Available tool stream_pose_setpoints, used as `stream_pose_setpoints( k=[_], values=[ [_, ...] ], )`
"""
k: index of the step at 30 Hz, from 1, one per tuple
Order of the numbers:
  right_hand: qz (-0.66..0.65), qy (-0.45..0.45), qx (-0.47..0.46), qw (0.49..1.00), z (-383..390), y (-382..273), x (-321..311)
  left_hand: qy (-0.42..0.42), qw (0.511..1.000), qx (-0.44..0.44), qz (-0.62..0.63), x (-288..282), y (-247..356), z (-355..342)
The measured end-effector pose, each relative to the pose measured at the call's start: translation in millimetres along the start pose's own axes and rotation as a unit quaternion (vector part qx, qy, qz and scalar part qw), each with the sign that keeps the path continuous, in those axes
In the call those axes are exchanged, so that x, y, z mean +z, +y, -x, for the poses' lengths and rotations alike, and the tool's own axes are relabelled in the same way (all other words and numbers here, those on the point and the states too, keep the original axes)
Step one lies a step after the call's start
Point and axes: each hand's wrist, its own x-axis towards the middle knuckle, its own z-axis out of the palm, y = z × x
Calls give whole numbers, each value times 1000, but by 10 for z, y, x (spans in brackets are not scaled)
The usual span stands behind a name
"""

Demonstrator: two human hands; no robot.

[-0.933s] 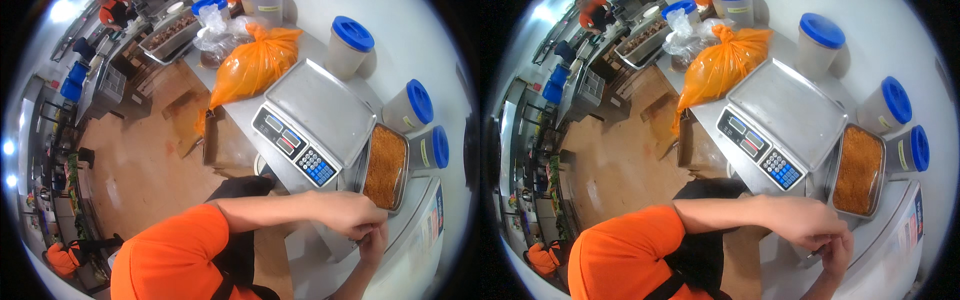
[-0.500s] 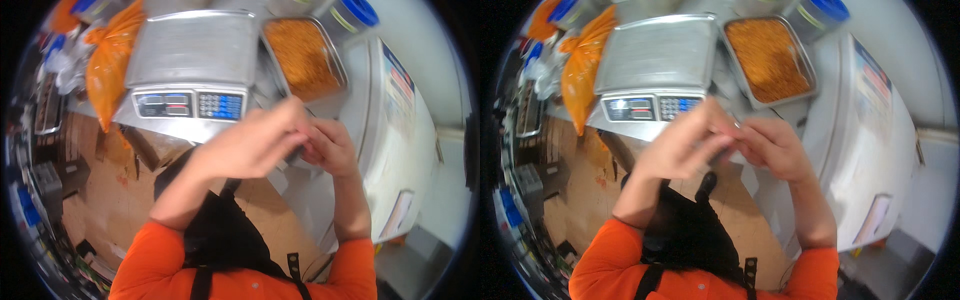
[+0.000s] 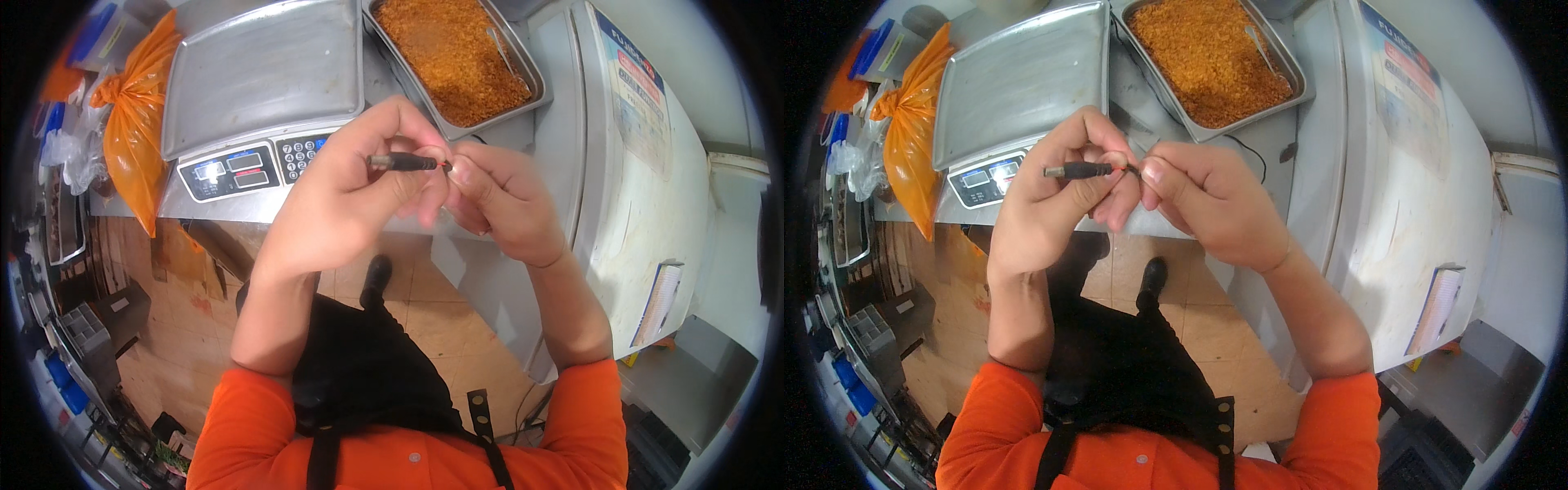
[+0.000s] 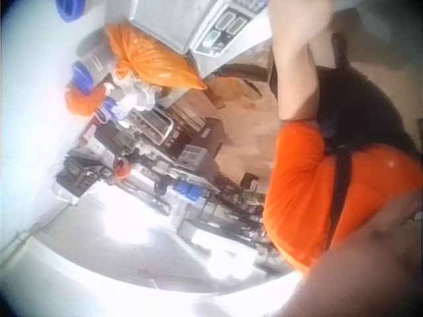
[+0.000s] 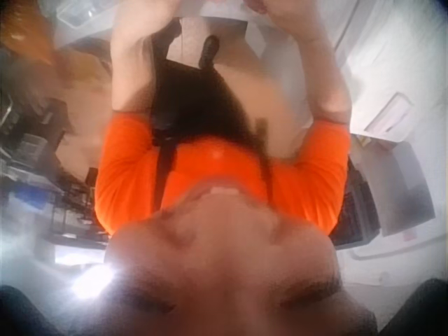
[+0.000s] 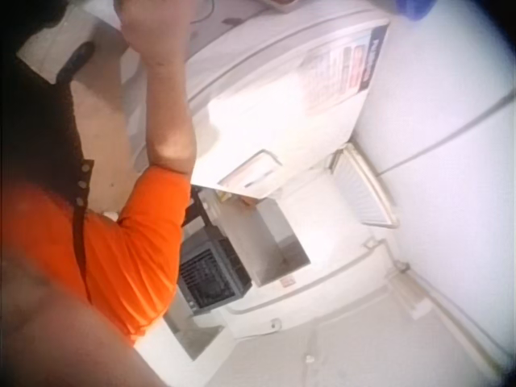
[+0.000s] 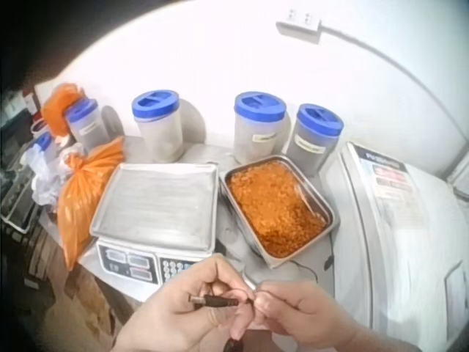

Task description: The person uses a knife to strip and manipulate a small black cable, then twists and connects the exposed wires. The person works at a stainless steel counter with a digital scale and containers nearby.

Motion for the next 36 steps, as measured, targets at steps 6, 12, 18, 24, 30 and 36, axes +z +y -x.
stream_pose_setpoints(
  k=[6,12,18,24,30,36],
  values=[
    [67,38,-50,996,3,-8,11,13,999,27,42,-7,-91,-38],
    [150,96,-152,972,15,38,16,-7,999,33,27,66,37,29],
    [230,84,-197,949,45,-36,6,-23,999,45,6,99,112,83],
    [307,76,-227,921,66,-64,33,-48,999,23,-11,32,122,144],
    [357,81,-248,897,72,-123,52,-55,996,46,-53,31,171,187],
    [323,84,-267,904,79,-65,84,-64,995,63,-47,4,141,154]
  ],
)
